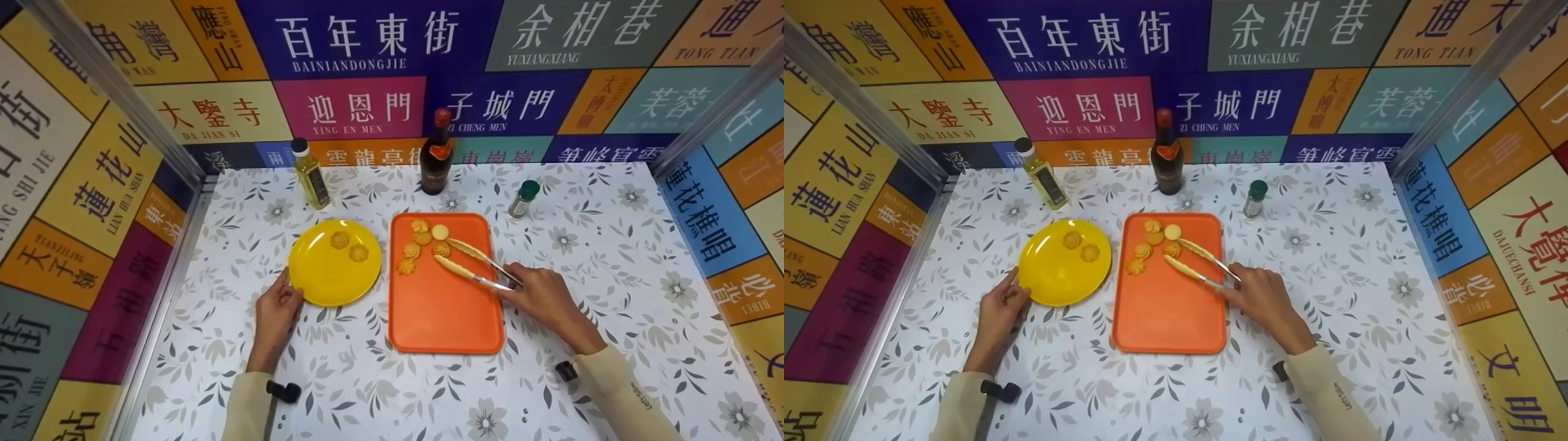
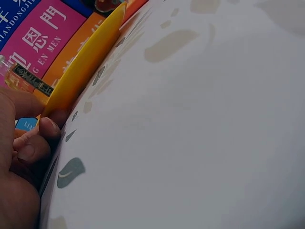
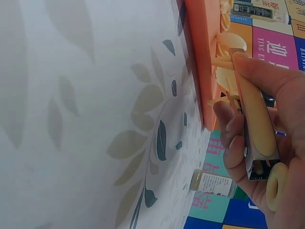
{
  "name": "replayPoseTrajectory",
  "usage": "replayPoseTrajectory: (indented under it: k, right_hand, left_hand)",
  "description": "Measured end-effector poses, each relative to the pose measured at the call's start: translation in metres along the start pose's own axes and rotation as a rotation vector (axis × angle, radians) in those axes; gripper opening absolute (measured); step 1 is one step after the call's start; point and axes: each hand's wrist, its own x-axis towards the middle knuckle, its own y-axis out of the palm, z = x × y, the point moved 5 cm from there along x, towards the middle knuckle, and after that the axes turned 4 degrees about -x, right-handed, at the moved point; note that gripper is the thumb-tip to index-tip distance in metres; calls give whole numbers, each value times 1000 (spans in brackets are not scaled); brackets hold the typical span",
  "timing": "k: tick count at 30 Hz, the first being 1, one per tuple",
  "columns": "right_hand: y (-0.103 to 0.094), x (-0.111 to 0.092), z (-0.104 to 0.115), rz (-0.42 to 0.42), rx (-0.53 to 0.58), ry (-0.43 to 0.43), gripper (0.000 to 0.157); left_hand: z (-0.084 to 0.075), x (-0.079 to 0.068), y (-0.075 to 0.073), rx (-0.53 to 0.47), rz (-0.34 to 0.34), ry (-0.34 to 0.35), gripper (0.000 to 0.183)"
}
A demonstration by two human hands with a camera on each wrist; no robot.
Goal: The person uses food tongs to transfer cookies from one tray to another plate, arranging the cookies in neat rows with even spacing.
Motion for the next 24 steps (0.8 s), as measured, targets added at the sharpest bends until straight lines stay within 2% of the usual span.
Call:
replayPoseTrajectory:
  k: [13, 24]
  right_hand:
    - [0, -7, 2, 18, 12, 8, 36]
    - [-1, -10, -2, -23, 8, -17, 35]
  left_hand:
    - [0, -6, -1, -28, -19, -38, 68]
    - [-4, 2, 2, -1, -16, 26, 66]
